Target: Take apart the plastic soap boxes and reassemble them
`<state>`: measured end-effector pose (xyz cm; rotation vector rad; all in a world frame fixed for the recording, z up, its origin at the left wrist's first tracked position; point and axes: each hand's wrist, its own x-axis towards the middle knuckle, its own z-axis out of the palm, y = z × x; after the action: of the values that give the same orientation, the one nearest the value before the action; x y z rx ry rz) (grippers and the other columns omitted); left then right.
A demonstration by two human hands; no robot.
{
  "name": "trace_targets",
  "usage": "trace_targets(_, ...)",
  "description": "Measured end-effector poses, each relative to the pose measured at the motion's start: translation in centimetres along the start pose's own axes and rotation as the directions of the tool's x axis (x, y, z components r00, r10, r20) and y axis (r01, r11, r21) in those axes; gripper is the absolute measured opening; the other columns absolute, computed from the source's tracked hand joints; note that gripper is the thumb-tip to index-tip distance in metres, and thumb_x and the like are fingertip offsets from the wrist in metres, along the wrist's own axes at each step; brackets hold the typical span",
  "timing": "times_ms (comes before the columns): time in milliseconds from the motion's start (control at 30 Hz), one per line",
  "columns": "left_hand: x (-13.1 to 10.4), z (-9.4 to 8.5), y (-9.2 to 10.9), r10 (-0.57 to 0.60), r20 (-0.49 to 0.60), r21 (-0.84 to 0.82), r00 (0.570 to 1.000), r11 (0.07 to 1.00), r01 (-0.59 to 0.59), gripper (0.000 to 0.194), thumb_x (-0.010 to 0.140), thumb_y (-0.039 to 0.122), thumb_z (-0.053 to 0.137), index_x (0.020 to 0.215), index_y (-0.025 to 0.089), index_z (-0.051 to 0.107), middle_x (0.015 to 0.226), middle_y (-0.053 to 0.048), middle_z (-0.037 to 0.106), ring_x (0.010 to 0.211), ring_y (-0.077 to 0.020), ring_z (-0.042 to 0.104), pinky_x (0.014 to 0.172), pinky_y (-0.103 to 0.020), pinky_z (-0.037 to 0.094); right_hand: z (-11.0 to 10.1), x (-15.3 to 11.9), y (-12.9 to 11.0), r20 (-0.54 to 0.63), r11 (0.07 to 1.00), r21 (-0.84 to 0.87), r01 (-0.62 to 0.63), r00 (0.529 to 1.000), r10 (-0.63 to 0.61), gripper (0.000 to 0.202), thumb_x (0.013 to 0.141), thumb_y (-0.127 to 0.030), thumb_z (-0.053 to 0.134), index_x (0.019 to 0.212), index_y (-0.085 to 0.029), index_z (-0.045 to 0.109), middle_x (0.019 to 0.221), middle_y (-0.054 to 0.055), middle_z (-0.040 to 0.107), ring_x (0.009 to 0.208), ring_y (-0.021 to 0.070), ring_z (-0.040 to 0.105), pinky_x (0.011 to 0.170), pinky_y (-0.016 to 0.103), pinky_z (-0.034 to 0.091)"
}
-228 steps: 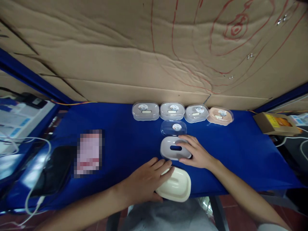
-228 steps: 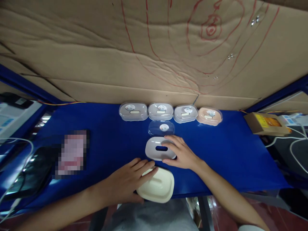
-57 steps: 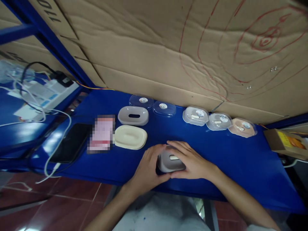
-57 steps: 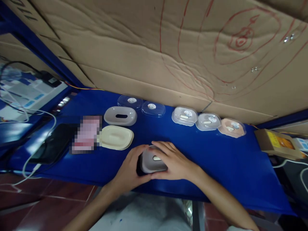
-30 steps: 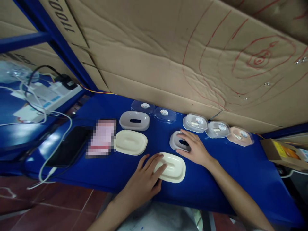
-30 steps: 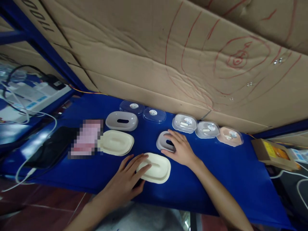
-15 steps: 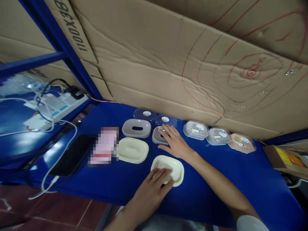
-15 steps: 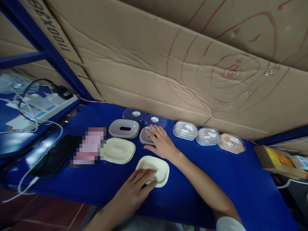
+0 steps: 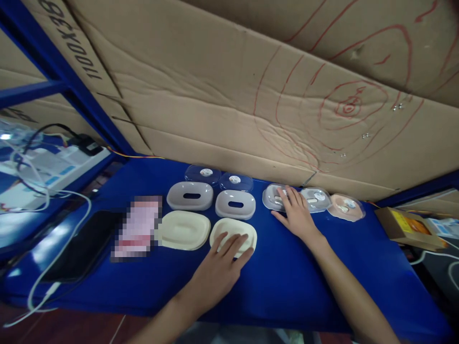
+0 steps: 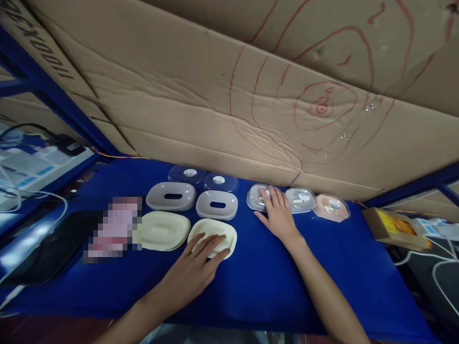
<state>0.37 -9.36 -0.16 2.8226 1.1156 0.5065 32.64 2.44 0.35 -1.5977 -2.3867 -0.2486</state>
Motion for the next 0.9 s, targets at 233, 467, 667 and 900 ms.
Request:
trace_targets(233, 5.1, 0.3, 0.0, 0.097, 0.032, -0.004, 0.995, 0.995, -0.097, 0.075, 0.093, 0.038, 0.086, 0.160, 0.026, 0.053, 0.175, -0.019, 0.038, 0.164, -0.0413, 0.034, 0.132, -0.068, 0.026, -1.2, -2.3, -1.9, -0.044, 0.997, 0.072, 0.005, 0.999, -0.001, 0.073, 0.103, -0.063, 0.060, 0.167, -0.029, 0.043, 0.149, 0.021, 0.054, 0.143, 0.0459, 0.049, 0.117, 0.072, 0.040)
trace_targets(467, 7.3, 1.2, -2.0, -0.008, 0.059, 0.082, 0.998, 0.997, 0.004, 0.065, 0.094, 0.052, 0.083, 0.149, 0.020, 0.065, 0.168, -0.024, 0.048, 0.158, -0.0484, 0.043, 0.127, -0.080, 0.024, -0.2, -3.1, -2.1, -0.043, 0.972, 0.231, -0.050, 0.997, 0.061, 0.069, 0.102, -0.056, 0.064, 0.163, -0.027, 0.047, 0.147, 0.020, 0.051, 0.142, 0.0402, 0.053, 0.114, 0.064, 0.051)
trace_targets(667, 6.7, -0.7, -2.3, 0.004, -0.019, -0.072, 1.000, 0.997, -0.006, 0.095, 0.089, 0.065, 0.084, 0.166, 0.023, 0.046, 0.173, -0.025, 0.039, 0.161, -0.0470, 0.036, 0.129, -0.078, 0.023, -1.3, -2.6, -2.3, -0.124, 0.869, 0.491, -0.064, 0.982, 0.142, 0.064, 0.098, -0.055, 0.070, 0.155, -0.030, 0.054, 0.143, 0.015, 0.053, 0.137, 0.0344, 0.060, 0.117, 0.058, 0.053)
trace_targets(900, 6.7, -1.1, -3.1, -0.337, -0.031, -0.722, 0.941, 0.659, 0.212, 0.100, 0.096, 0.046, 0.082, 0.172, 0.029, 0.021, 0.171, -0.021, 0.042, 0.148, -0.0365, 0.057, 0.118, -0.056, 0.054, -4.2, -3.0, -4.0, -0.107, 0.736, 0.675, 0.051, 0.994, 0.029, 0.066, 0.096, -0.061, 0.071, 0.152, -0.030, 0.056, 0.144, 0.015, 0.056, 0.136, 0.0357, 0.061, 0.113, 0.054, 0.055)
